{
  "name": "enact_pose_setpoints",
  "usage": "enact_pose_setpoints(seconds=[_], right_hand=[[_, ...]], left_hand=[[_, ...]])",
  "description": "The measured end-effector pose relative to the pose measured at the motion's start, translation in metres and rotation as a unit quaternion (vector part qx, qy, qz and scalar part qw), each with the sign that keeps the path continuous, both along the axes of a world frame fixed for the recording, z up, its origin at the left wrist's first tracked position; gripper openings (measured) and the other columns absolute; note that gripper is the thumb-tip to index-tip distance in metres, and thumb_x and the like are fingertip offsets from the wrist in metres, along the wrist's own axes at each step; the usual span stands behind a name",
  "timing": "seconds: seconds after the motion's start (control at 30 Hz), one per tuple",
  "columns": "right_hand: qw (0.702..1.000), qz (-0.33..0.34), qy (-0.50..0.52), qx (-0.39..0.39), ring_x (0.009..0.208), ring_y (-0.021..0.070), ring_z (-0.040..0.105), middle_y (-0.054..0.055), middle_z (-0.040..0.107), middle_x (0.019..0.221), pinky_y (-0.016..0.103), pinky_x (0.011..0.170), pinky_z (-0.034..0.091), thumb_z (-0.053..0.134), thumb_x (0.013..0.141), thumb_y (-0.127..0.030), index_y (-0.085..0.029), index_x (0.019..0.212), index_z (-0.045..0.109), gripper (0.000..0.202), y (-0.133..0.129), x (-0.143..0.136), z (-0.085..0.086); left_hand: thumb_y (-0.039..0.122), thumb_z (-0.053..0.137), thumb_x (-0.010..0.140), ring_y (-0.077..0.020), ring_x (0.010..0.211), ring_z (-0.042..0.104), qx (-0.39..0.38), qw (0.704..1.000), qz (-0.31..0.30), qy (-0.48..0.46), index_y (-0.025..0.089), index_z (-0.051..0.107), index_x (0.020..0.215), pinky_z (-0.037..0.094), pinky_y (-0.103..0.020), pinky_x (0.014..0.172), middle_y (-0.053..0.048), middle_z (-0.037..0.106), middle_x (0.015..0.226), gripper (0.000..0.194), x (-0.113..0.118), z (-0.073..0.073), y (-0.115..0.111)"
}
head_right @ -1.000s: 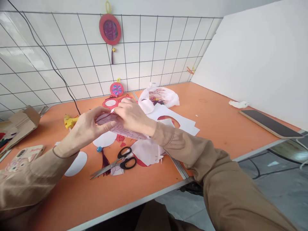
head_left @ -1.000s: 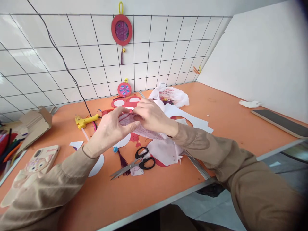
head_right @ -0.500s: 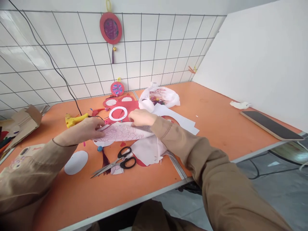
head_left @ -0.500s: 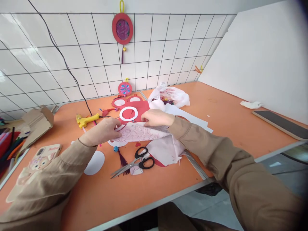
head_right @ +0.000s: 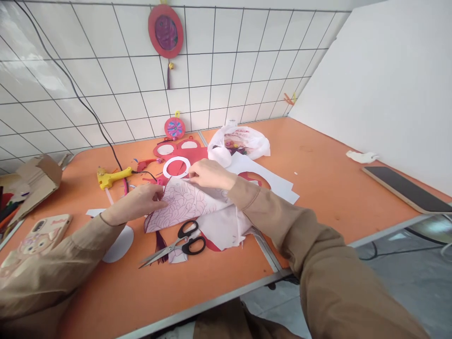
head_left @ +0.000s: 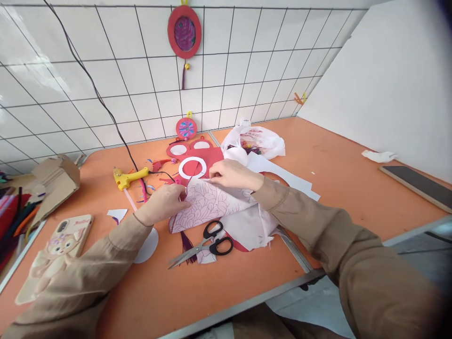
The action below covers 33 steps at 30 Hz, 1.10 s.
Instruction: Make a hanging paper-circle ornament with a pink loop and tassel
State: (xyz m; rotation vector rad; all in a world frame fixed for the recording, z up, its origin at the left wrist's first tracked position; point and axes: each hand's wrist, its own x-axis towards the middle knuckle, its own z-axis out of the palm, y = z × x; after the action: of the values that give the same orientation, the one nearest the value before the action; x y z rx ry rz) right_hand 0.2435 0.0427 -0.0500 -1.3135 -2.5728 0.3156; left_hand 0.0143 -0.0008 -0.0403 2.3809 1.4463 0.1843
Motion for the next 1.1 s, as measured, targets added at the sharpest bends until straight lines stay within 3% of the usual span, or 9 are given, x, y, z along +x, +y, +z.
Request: enact_pose_setpoints(seconds=[0.1, 0.23, 0.43, 0.7, 0.87, 1.0, 1.1], right_hand=[[0.998, 0.0, 0.058, -0.008, 0.066, 0.0106, 0.051, 0.003, 0.065, 0.073, 0.026, 0.063, 0.031, 0.059, 0.086, -0.025, -0.014, 0.068, 0.064, 0.022, 0.003, 0.006, 0.006], [0.99, -0.002, 0.13, -0.048, 0.066, 0.0109, 0.054, 0.002, 0.067, 0.073, 0.025, 0.064, 0.035, 0.061, 0.084, -0.029, -0.014, 0.073, 0.067, 0.019, 0.007, 0.015, 0.009], [0.991, -0.051, 0.117, -0.028, 0.064, 0.0112, 0.054, 0.001, 0.066, 0.068, 0.026, 0.064, 0.036, 0.059, 0.079, -0.018, -0.015, 0.07, 0.068, 0.012, 0.005, 0.02, 0.022], [0.99, -0.093, 0.089, 0.065, 0.066, 0.0142, 0.057, 0.002, 0.067, 0.068, 0.03, 0.063, 0.035, 0.057, 0.081, -0.018, -0.017, 0.067, 0.066, 0.017, -0.003, 0.026, 0.04], [0.976, -0.093, 0.179, 0.087, 0.065, 0.0141, 0.056, 0.002, 0.066, 0.069, 0.029, 0.062, 0.039, 0.058, 0.082, -0.021, -0.017, 0.068, 0.066, 0.016, -0.007, 0.028, 0.045], [0.957, -0.077, 0.262, 0.099, 0.07, 0.0142, 0.059, 0.003, 0.07, 0.078, 0.029, 0.067, 0.045, 0.06, 0.084, -0.024, -0.02, 0.071, 0.065, 0.015, -0.014, 0.024, 0.048], [0.969, -0.032, 0.235, 0.07, 0.077, 0.0147, 0.063, 0.003, 0.072, 0.087, 0.029, 0.072, 0.048, 0.059, 0.084, -0.023, -0.019, 0.084, 0.07, 0.011, -0.016, 0.026, 0.05]], left_hand=[[0.029, 0.055, 0.075, -0.0138, 0.058, 0.046, -0.012, 0.999, -0.016, -0.047, 0.02, 0.045, 0.06, 0.034, -0.027, 0.054, 0.001, 0.052, 0.059, 0.02, -0.003, -0.003, 0.004], [0.032, 0.052, 0.077, -0.0132, 0.059, 0.046, -0.004, 0.995, 0.007, -0.101, 0.02, 0.045, 0.061, 0.035, -0.027, 0.056, 0.002, 0.049, 0.061, 0.021, -0.006, -0.004, 0.009], [0.031, 0.049, 0.078, -0.0103, 0.054, 0.029, 0.015, 0.983, 0.008, -0.181, 0.019, 0.032, 0.052, 0.025, -0.027, 0.053, 0.004, 0.028, 0.054, 0.034, -0.004, -0.001, 0.009], [0.033, 0.056, 0.076, -0.0098, 0.051, 0.035, -0.001, 0.948, 0.091, -0.306, 0.017, 0.054, 0.056, 0.029, -0.025, 0.048, 0.004, 0.04, 0.052, 0.025, -0.003, 0.007, 0.005], [0.031, 0.061, 0.074, -0.0097, 0.051, 0.043, 0.017, 0.93, 0.108, -0.351, 0.016, 0.067, 0.066, 0.034, -0.024, 0.047, 0.002, 0.054, 0.057, 0.018, -0.003, 0.013, 0.004], [0.03, 0.063, 0.071, -0.0137, 0.058, 0.054, 0.069, 0.913, 0.135, -0.378, 0.015, 0.073, 0.074, 0.043, -0.026, 0.053, -0.002, 0.065, 0.064, 0.019, -0.008, 0.017, 0.009], [0.026, 0.063, 0.069, -0.017, 0.063, 0.059, 0.093, 0.905, 0.188, -0.371, 0.016, 0.077, 0.088, 0.045, -0.028, 0.056, -0.005, 0.069, 0.071, 0.025, -0.017, 0.022, 0.014]])
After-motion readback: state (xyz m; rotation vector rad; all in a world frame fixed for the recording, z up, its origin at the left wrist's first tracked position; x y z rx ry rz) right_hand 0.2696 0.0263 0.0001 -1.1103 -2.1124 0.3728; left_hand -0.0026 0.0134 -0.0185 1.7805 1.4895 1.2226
